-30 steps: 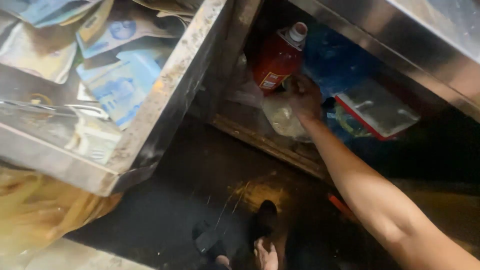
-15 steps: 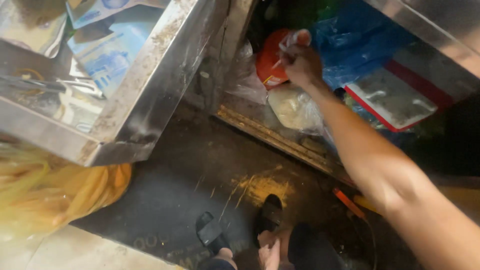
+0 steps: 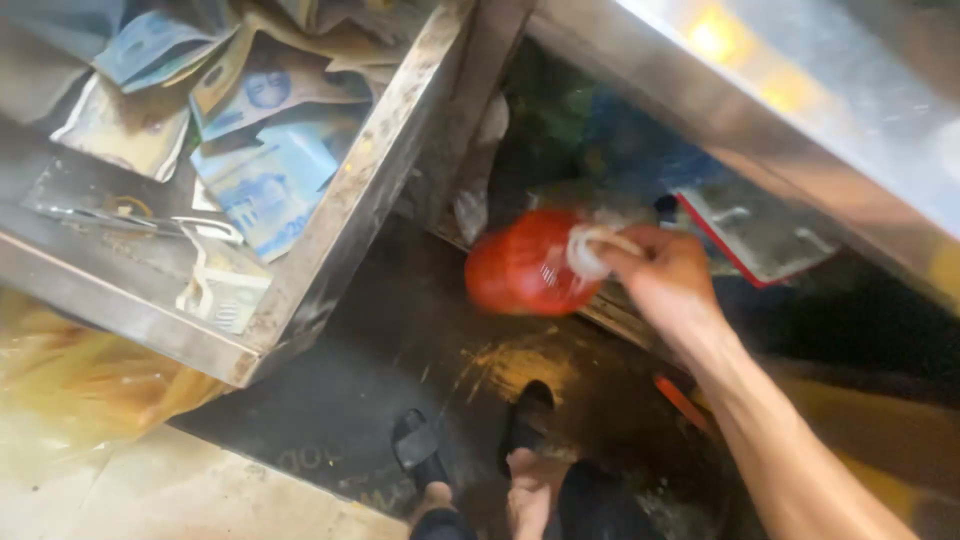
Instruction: The person prepares a sandwich by first cutting a baguette in half with scissors. They then apply a red sauce from a squeeze bottle into the bread. The person adds sliced meat, vegetables, and other fillings from various containers using tongs and their hands, assembling the sandwich on a metal countertop.
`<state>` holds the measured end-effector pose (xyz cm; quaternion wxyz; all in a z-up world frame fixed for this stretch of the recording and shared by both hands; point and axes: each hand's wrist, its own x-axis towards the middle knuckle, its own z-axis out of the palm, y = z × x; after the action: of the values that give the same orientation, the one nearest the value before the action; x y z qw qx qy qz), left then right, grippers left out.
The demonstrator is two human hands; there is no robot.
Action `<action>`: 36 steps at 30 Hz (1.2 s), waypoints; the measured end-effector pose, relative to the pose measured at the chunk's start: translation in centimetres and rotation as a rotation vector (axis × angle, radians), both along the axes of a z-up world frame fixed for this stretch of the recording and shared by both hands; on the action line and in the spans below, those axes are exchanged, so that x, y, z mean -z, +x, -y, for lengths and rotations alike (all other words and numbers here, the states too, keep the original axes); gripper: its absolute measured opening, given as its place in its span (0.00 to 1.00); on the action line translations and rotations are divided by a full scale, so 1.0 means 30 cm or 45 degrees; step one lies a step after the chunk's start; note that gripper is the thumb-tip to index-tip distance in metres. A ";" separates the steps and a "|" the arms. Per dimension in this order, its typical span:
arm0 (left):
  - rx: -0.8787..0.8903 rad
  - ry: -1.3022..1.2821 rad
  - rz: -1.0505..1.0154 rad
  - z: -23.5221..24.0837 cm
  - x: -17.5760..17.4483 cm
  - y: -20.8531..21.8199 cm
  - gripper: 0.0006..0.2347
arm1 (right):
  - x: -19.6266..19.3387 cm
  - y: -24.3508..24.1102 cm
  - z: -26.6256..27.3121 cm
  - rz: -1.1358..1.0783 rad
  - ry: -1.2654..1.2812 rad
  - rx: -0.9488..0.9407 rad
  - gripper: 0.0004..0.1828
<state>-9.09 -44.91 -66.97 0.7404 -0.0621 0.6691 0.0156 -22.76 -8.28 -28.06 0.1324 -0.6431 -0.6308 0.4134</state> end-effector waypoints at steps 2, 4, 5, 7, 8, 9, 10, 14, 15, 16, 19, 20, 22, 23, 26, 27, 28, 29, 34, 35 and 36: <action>-0.284 0.112 -0.044 0.036 0.012 0.050 0.25 | -0.107 0.025 0.063 0.344 -0.194 -0.112 0.12; -0.504 0.197 -0.067 0.071 0.053 0.106 0.28 | -0.277 0.025 0.123 0.339 -0.288 -0.100 0.11; -0.703 0.251 -0.084 0.147 0.052 0.150 0.32 | -0.362 0.040 0.182 0.334 -0.411 -0.068 0.15; -0.672 0.311 -0.066 0.151 0.006 0.146 0.32 | -0.447 0.168 0.240 0.315 -0.411 -0.109 0.13; -0.664 0.380 -0.072 0.138 -0.010 0.129 0.32 | -0.494 0.227 0.268 0.277 -0.403 -0.178 0.12; -0.638 0.390 -0.056 0.168 -0.099 0.079 0.32 | -0.546 0.294 0.289 0.282 -0.394 -0.148 0.12; -0.509 0.383 0.050 0.190 -0.212 0.050 0.29 | -0.610 0.363 0.314 0.284 -0.428 -0.207 0.13; 0.064 0.400 0.355 -0.098 -0.568 -0.291 0.25 | -0.828 0.542 0.445 0.454 -0.374 -0.180 0.10; 0.115 0.439 0.332 -0.075 -0.503 -0.331 0.25 | -0.892 0.562 0.461 0.423 -0.334 -0.135 0.10; 0.289 0.451 0.138 -0.060 -0.448 -0.373 0.20 | -0.967 0.587 0.481 0.396 -0.248 -0.321 0.09; 0.391 0.734 -0.350 -0.227 -0.591 -0.606 0.21 | -1.228 0.718 0.522 0.235 -0.003 -0.291 0.08; 0.284 0.936 -0.597 -0.280 -0.688 -0.691 0.19 | -1.300 0.773 0.546 0.107 0.071 -0.123 0.11; 0.043 1.556 -0.459 -0.570 -1.364 -0.685 0.22 | -1.578 0.844 0.542 0.209 0.364 -0.079 0.11; -0.289 2.125 -0.271 -0.621 -1.744 -0.747 0.27 | -1.711 0.896 0.536 0.336 0.644 -0.080 0.11; 0.413 2.680 0.286 -0.852 -2.557 -0.621 0.52 | -1.811 1.418 0.001 -1.530 -0.779 -0.793 0.17; 0.429 2.699 0.301 -0.920 -2.673 -0.545 0.52 | -1.848 1.261 0.123 -1.528 -0.750 -0.791 0.17; 0.472 2.605 0.706 -0.991 -2.781 -0.467 0.55 | -1.946 1.108 0.262 -1.302 0.103 -0.230 0.18; 0.517 2.467 1.090 -1.061 -2.871 -0.384 0.58 | -2.074 0.968 0.433 -0.973 0.906 0.336 0.27; 0.172 1.931 1.243 -1.054 -2.897 -0.096 0.48 | -1.566 1.059 0.481 -1.444 0.567 0.265 0.64; 0.013 1.761 1.221 -1.026 -2.870 -0.060 0.48 | -1.491 1.131 0.480 -1.617 0.389 0.368 0.61; -0.009 1.710 1.212 -1.005 -2.831 -0.019 0.48 | -1.461 1.177 0.488 -1.612 0.342 0.404 0.61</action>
<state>-9.67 -14.75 17.96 0.8242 0.3920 0.1317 0.3868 12.55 -22.92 15.76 0.6156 -0.3390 -0.3750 0.6045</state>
